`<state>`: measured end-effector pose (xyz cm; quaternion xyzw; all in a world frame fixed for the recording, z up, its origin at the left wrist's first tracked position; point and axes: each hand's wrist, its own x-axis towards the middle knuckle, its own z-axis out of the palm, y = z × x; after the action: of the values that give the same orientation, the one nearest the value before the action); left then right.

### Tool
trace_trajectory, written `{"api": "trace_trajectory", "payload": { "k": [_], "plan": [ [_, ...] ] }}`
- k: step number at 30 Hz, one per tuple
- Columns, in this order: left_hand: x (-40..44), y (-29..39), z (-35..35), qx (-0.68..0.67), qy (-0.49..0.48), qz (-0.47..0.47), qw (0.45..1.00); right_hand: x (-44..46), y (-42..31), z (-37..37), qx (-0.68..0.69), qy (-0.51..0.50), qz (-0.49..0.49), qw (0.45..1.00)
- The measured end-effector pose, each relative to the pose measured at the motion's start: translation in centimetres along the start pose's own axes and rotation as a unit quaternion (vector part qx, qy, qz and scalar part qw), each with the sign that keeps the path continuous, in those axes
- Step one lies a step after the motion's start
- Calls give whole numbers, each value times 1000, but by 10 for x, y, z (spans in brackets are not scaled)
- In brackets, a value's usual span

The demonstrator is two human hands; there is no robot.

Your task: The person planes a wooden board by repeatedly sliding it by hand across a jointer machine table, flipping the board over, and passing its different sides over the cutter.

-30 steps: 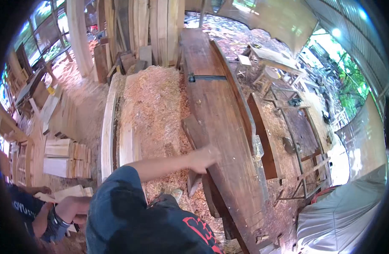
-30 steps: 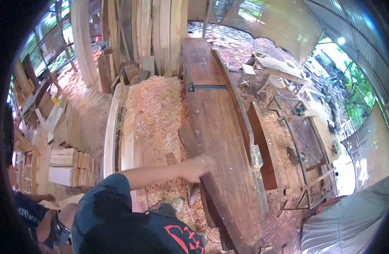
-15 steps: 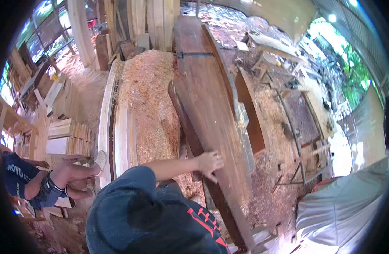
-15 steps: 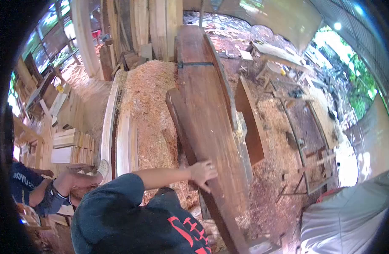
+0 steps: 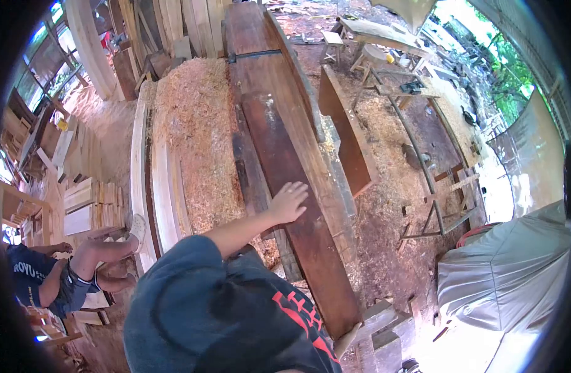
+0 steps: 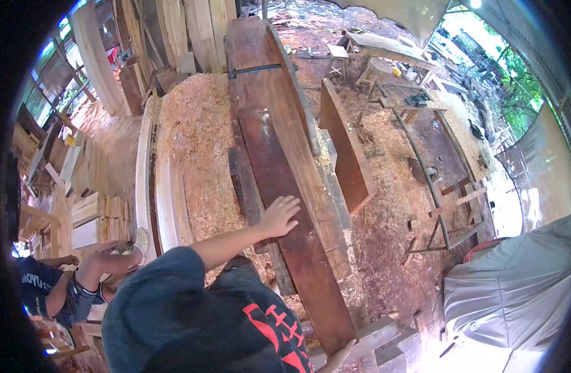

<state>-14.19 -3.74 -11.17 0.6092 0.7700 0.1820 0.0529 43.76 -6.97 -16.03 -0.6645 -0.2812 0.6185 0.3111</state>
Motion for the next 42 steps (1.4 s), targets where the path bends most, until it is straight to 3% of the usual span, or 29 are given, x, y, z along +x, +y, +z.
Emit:
{"api": "trace_trajectory", "payload": {
  "k": [2, 3, 9, 17, 19, 22, 24, 26, 29, 31, 32, 33, 34, 36, 38, 40, 41, 42],
  "plan": [
    [-13, -20, 11, -31, 64, -110, 991, -2, -5, 17, 56, -29, 47, 997],
    [-12, -24, 10, -51, 55, -118, 990, -1, -13, 27, 67, -28, 60, 996],
    [6, -38, 1, -38, 75, -109, 990, 3, -42, 88, 48, -12, 81, 995],
    [104, -148, -7, -12, 66, -73, 995, -22, -38, 199, 62, 22, 35, 997],
    [121, -165, -8, -8, 60, -63, 996, -31, -37, 214, 25, 44, -2, 999],
    [138, -182, -8, -21, 42, -52, 998, -30, -39, 228, -144, 109, -65, 981],
    [137, -185, -12, -38, 28, -58, 997, 16, -20, 178, -251, 58, -117, 959],
    [127, -175, -19, -39, 23, -79, 996, 38, -19, 149, -287, 15, -161, 944],
    [68, -143, -13, -21, 139, -113, 984, 55, -38, 136, -190, -52, -115, 974],
    [3, -102, -19, -132, 111, -132, 976, 71, -64, 126, -222, -128, -50, 965],
    [-33, -78, -9, -195, 169, -128, 958, 81, -75, 125, -239, -169, -16, 956],
    [-70, -44, -17, -248, 109, -188, 944, 96, -80, 129, -217, -210, 29, 953],
    [-105, -20, 3, -235, 95, -179, 951, 109, -78, 134, -162, -260, 63, 950],
    [-159, 37, 3, -269, -130, -251, 921, 133, -71, 140, -59, -357, 140, 922],
    [-200, 82, 55, -312, -107, -264, 906, 110, -75, 155, -49, -370, 151, 915],
    [-216, 125, 59, -337, -127, -293, 886, 115, -72, 155, -44, -363, 181, 913],
    [-217, 143, 59, -351, -132, -308, 875, 140, -50, 150, -38, -426, 135, 894],
    [-217, 157, 65, -369, -102, -318, 867, 134, -52, 153, -63, -457, 152, 874]
  ]
}}
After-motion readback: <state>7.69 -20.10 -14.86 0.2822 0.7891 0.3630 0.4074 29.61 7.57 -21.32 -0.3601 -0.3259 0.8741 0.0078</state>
